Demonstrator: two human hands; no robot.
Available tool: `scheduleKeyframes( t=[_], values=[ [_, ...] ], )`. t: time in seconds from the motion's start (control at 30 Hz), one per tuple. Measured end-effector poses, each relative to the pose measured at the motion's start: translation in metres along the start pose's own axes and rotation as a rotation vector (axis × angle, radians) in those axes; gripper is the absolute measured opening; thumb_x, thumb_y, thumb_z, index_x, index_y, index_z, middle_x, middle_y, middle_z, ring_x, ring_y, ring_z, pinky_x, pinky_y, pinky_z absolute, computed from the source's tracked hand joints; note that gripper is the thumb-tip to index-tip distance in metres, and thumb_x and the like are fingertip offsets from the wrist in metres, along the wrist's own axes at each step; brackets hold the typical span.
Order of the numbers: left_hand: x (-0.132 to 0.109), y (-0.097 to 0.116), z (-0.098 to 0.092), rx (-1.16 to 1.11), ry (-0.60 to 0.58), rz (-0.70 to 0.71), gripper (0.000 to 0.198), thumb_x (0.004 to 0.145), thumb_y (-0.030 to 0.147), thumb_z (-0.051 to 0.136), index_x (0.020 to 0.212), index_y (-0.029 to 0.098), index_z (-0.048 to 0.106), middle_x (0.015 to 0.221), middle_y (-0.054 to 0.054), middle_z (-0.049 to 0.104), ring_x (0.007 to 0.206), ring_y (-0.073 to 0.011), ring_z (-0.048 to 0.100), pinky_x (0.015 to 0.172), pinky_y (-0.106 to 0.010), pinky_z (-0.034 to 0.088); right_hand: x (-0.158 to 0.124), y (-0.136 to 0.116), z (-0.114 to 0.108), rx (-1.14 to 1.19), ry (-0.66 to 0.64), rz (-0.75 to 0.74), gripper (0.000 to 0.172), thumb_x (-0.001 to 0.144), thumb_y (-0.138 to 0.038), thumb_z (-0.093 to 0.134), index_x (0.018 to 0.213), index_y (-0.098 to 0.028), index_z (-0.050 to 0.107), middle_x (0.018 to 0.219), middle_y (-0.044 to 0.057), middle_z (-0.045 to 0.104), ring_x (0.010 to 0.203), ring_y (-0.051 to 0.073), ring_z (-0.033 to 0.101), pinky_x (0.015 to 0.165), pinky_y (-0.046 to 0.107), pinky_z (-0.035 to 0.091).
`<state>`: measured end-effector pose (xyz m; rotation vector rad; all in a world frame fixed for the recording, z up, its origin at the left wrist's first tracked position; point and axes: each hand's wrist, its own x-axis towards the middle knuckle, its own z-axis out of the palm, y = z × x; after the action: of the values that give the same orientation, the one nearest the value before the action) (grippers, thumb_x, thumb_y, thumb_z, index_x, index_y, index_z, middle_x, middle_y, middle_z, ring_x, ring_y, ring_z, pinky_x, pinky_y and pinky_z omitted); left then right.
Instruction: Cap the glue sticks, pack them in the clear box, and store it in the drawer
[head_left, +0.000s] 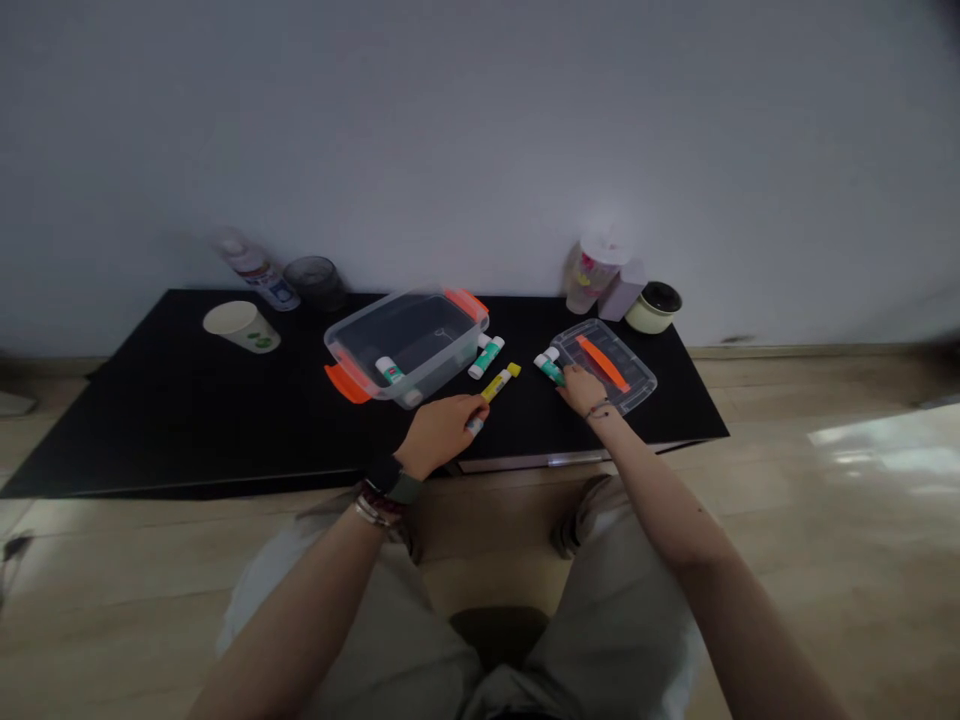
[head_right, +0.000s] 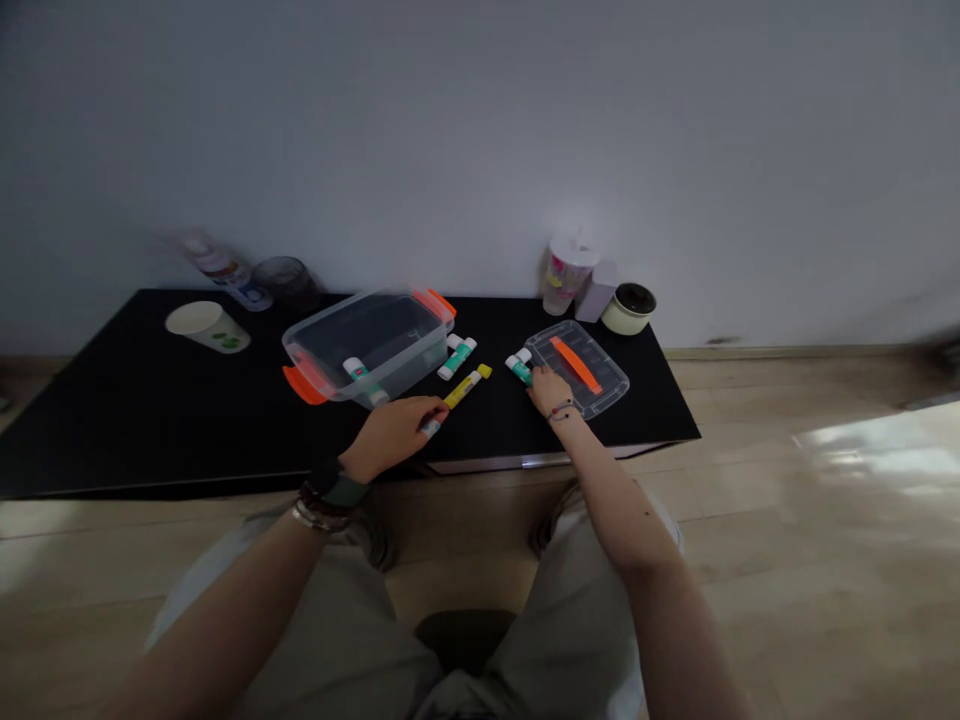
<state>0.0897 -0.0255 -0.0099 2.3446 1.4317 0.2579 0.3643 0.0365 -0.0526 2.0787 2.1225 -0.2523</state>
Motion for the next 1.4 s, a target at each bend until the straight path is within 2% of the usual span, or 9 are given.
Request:
scheduleKeyframes(
  t=[0.27,0.4,0.5,0.67,0.8,0.93,1.07,1.23,1.4],
  values=[
    [0.003,0.0,0.006,-0.263,0.031,-0.053,0.03,0.092,0.036,0.048,0.109,0.022,0.068,0.111,-0.009,0.072,0.098,-0.0252,0.067,0.088,-0.036,0.049,-0.023,-0.016,-0.014,0.472,0.101,-0.12,0.026,0.093,-0.033,0.063,0.107,-0.012,0.064,0.1,0.012,0.072,0.089,0.02,0.069,0.079,0.028,0.051],
    [0.007,0.005,0.016,-0.713,0.103,-0.135,0.051,0.092,0.051,0.048,0.126,0.016,0.06,0.123,-0.014,0.068,0.109,-0.0272,0.065,0.096,-0.042,0.05,-0.044,-0.041,-0.015,0.971,-0.09,-0.342,0.035,0.091,-0.044,0.062,0.108,-0.013,0.063,0.088,0.005,0.071,0.064,0.012,0.063,0.061,0.023,0.05],
    [0.009,0.01,0.02,-1.056,0.084,-0.221,0.063,0.085,0.067,0.053,0.119,0.014,0.061,0.122,-0.015,0.067,0.111,-0.0295,0.063,0.092,-0.043,0.053,-0.057,-0.059,-0.017,1.075,-0.197,-0.506,0.044,0.088,-0.048,0.064,0.114,-0.012,0.061,0.083,0.003,0.07,0.06,0.01,0.059,0.056,0.021,0.047],
    [0.007,0.015,0.018,-1.301,0.105,-0.266,0.063,0.075,0.071,0.065,0.104,0.015,0.061,0.113,-0.012,0.069,0.109,-0.0289,0.064,0.091,-0.043,0.054,-0.044,-0.052,-0.028,0.835,-0.065,-0.604,0.038,0.1,-0.045,0.047,0.109,-0.014,0.067,0.087,0.004,0.069,0.072,0.013,0.061,0.067,0.025,0.049],
    [0.005,0.014,0.016,-1.317,0.076,-0.284,0.058,0.077,0.067,0.066,0.105,0.016,0.059,0.11,-0.014,0.071,0.107,-0.0292,0.066,0.09,-0.043,0.054,-0.009,-0.018,-0.026,0.331,0.265,-0.299,0.031,0.1,-0.024,0.046,0.123,-0.014,0.065,0.117,0.014,0.065,0.107,0.023,0.059,0.091,0.033,0.048],
    [0.003,0.011,0.017,-1.293,0.035,-0.33,0.052,0.081,0.06,0.067,0.108,0.017,0.057,0.1,-0.012,0.072,0.102,-0.0276,0.069,0.089,-0.043,0.054,0.017,0.006,-0.008,0.005,0.204,-0.175,0.051,0.096,-0.011,0.04,0.145,-0.02,0.051,0.139,0.016,0.053,0.124,0.027,0.048,0.098,0.036,0.044],
    [0.002,0.009,0.016,-1.226,0.034,-0.278,0.05,0.08,0.058,0.069,0.107,0.017,0.058,0.097,-0.01,0.072,0.097,-0.0265,0.07,0.087,-0.04,0.053,0.026,0.01,0.006,-0.085,0.184,-0.175,0.056,0.097,-0.009,0.033,0.152,-0.022,0.043,0.147,0.016,0.046,0.128,0.029,0.042,0.097,0.038,0.044],
    [0.002,0.009,0.012,-1.168,0.015,-0.218,0.055,0.077,0.059,0.071,0.11,0.017,0.058,0.091,-0.007,0.07,0.091,-0.0233,0.069,0.078,-0.034,0.053,0.027,0.006,0.01,-0.097,0.195,-0.203,0.046,0.1,-0.013,0.03,0.137,-0.015,0.056,0.145,0.018,0.048,0.127,0.03,0.043,0.094,0.039,0.046],
    [0.002,0.009,0.011,-1.117,0.029,-0.184,0.052,0.078,0.059,0.069,0.108,0.018,0.058,0.083,-0.004,0.066,0.083,-0.0203,0.068,0.067,-0.029,0.049,0.025,0.0,-0.001,0.179,0.179,-0.244,0.032,0.094,-0.018,0.057,0.125,-0.01,0.061,0.121,0.016,0.065,0.116,0.027,0.054,0.096,0.036,0.046]
  ],
)
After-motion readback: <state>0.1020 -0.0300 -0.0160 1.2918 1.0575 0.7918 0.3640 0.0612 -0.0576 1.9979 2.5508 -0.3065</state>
